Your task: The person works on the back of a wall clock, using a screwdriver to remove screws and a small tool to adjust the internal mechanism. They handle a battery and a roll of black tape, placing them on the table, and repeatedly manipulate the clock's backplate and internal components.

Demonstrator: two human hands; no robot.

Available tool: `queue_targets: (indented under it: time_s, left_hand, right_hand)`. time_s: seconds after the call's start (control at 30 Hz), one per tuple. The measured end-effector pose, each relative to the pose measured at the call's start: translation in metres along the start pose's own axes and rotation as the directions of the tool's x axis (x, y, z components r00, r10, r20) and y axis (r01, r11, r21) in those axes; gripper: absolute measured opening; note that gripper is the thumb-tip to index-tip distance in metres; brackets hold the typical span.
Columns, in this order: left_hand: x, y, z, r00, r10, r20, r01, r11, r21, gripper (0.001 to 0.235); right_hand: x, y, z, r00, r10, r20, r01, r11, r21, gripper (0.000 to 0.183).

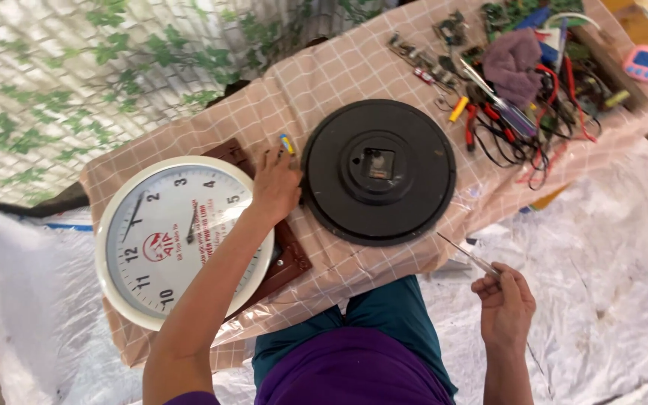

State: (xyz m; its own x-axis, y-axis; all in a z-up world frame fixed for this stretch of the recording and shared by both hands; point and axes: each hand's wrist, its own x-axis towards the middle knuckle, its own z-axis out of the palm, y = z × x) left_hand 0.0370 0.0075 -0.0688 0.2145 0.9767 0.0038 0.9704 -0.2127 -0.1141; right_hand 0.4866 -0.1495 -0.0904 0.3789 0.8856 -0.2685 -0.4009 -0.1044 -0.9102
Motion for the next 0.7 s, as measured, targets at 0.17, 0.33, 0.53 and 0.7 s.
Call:
queue_targets:
  time_s: [0.17, 0.33, 0.53, 0.7]
  left_hand:
    - [-0.003, 0.002, -0.008, 1.0, -0.006, 0.009, 0.007, 0.999, -0.033, 0.011]
    - [-0.005, -0.005, -0.007, 1.0, -0.011, 0.016, 0.011, 0.999, -0.05, 0.014]
    - [-0.012, -0.003, -0.013, 1.0, -0.023, 0.02, 0.025, 0.993, -0.115, 0.012]
    - [-0.012, -0.002, 0.008, 0.996, -0.011, -0.093, 0.014, 1.0, 0.025, 0.034]
  right_hand:
    - [-0.006, -0.004, -0.003, 1.0, 0.002, 0.001, -0.002, 1.0, 0.02, 0.019]
    - [-0.003, 0.004, -0.017, 1.0, 0.021, -0.019, -0.02, 0.999, 0.035, 0.017]
    - [0.0, 0.011, -0.023, 1.0, -0.001, -0.003, 0.001, 0.999, 0.047, 0.017]
    - [0.002, 0.015, -0.017, 1.0, -0.011, 0.011, 0.01, 0.999, 0.041, 0.018]
